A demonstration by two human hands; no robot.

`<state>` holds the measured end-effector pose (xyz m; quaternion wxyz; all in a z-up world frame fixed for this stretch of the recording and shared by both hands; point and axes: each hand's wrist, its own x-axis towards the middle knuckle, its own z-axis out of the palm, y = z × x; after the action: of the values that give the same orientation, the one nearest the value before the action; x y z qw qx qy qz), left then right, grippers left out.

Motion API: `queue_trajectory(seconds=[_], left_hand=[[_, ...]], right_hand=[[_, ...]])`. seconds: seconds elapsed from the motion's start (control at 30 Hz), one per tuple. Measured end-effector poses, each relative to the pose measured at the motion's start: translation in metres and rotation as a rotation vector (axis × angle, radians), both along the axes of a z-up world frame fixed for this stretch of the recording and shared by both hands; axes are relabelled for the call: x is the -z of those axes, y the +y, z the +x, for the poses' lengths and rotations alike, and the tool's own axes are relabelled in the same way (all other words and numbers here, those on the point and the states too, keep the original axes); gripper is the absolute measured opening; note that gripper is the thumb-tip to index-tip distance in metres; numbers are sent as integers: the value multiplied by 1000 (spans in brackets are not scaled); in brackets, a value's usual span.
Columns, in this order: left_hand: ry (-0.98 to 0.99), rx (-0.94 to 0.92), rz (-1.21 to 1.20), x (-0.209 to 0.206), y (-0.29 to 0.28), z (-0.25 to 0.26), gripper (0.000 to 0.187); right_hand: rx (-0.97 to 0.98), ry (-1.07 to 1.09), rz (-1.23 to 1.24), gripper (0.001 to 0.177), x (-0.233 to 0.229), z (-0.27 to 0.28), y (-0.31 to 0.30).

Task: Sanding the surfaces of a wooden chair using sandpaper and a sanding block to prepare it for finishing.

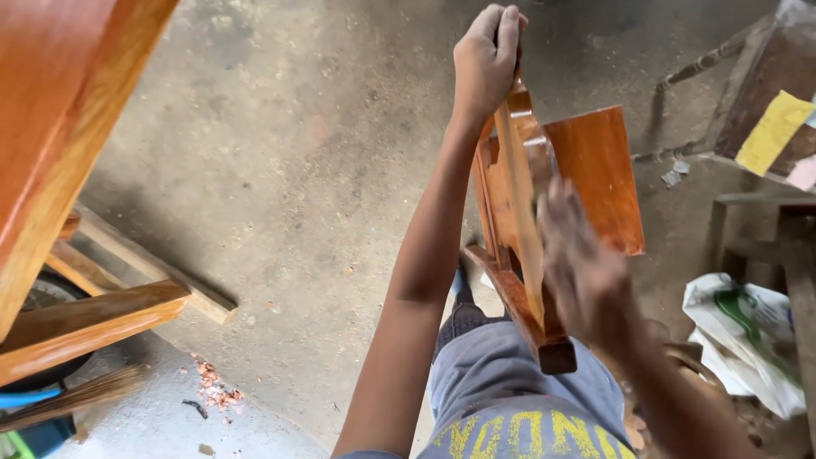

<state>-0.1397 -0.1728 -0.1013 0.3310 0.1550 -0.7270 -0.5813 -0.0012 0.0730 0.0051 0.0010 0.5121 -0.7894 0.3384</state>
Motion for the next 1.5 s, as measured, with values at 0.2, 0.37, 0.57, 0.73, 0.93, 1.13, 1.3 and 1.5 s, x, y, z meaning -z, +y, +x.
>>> queue_trajectory(seconds=[0.2,0.37,0.57,0.73,0.93,1.13,1.3,1.5], left_hand=[[-102,-17,-30,3,1,3,37],[-208,67,74,-13,0,33,54],[-211,8,264,-94,86,148,76],[-248,-128,62,-130,184,172,109],[-655,-268,-71,-89,221,168,101],[-593,-312,-178,-93,216,158,91],[-537,-331,-238,-93,219,160,85],[-547,-336,-255,-83,216,161,88]], right_hand=[[-211,-279,-243,46,21,-66,-12],[-252,-466,-176,46,16,-112,-39],[-531,-175,-231,36,23,-143,-32],[-535,-89,-118,37,53,-191,-47],[-614,74,-146,24,50,-211,-46],[-740,59,-276,25,51,-212,-54],[-636,328,-109,32,77,-244,-79],[-735,191,-45,26,72,-240,-71]])
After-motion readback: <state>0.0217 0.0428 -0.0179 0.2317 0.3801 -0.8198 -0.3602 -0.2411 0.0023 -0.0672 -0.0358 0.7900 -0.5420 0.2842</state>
